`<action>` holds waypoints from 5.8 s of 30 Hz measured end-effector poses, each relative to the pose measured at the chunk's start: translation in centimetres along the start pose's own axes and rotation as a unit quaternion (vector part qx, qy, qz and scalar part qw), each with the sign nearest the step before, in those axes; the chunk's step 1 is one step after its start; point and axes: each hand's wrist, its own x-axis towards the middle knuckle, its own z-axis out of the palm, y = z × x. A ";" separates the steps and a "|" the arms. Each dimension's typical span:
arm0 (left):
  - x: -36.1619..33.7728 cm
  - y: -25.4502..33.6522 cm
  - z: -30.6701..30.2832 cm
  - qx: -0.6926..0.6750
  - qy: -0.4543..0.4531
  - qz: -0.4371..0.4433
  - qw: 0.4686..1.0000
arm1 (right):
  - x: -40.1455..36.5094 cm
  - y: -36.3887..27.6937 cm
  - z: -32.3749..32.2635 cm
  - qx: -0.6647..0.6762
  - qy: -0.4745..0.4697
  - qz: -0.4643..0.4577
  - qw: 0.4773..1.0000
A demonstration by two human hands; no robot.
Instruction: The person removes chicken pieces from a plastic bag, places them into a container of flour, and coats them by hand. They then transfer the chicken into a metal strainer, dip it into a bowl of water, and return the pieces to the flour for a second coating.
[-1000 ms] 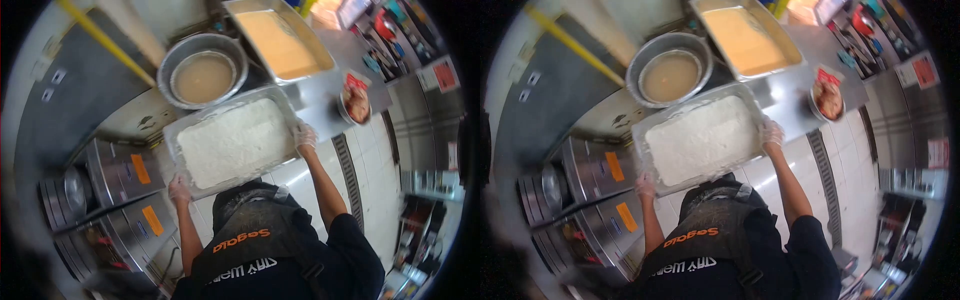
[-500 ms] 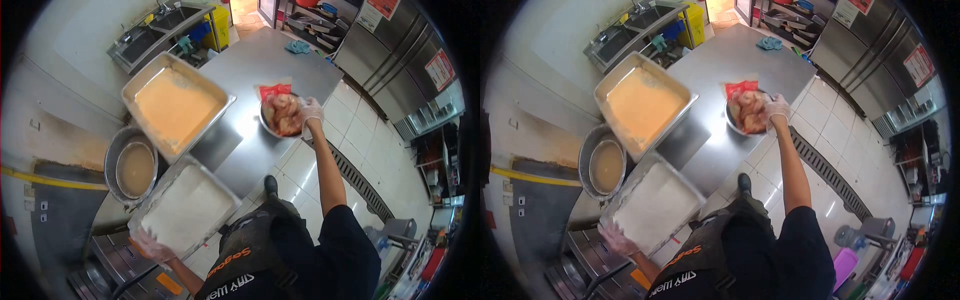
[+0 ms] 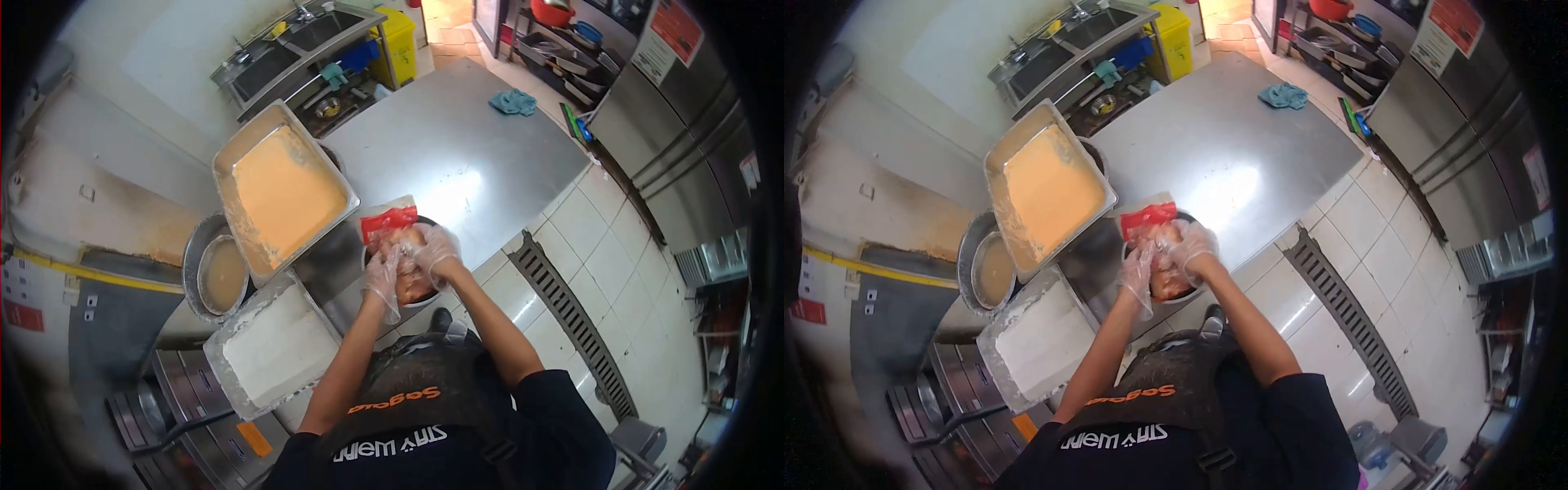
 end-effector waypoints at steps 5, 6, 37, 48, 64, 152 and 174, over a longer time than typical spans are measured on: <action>-1.8 2.9 0.0 0.095 0.146 -0.001 0.985 | -2.4 -3.6 -1.7 -0.037 -0.092 0.043 0.994; -1.8 2.8 0.4 0.090 0.154 -0.001 0.984 | -2.1 -2.9 -1.4 -0.041 -0.097 0.037 0.994; -0.7 2.5 -1.9 -0.349 0.169 0.010 0.922 | -1.4 -3.8 -2.3 0.145 -0.031 -0.144 0.978; -0.8 5.3 -0.6 -0.061 0.042 0.142 0.987 | -1.1 -3.4 -2.8 0.067 -0.031 -0.182 0.981; -0.9 3.7 1.0 0.136 0.135 0.326 0.926 | 4.5 1.4 2.1 -0.007 -0.045 -0.142 0.989; 1.6 -4.7 -0.2 -0.333 0.183 -0.049 0.924 | 0.6 -8.7 -3.7 -0.284 -0.251 -0.282 0.882; 0.5 -3.3 -1.5 -0.526 0.163 0.020 0.834 | 0.3 -5.2 -3.5 -0.026 -0.143 -0.180 0.973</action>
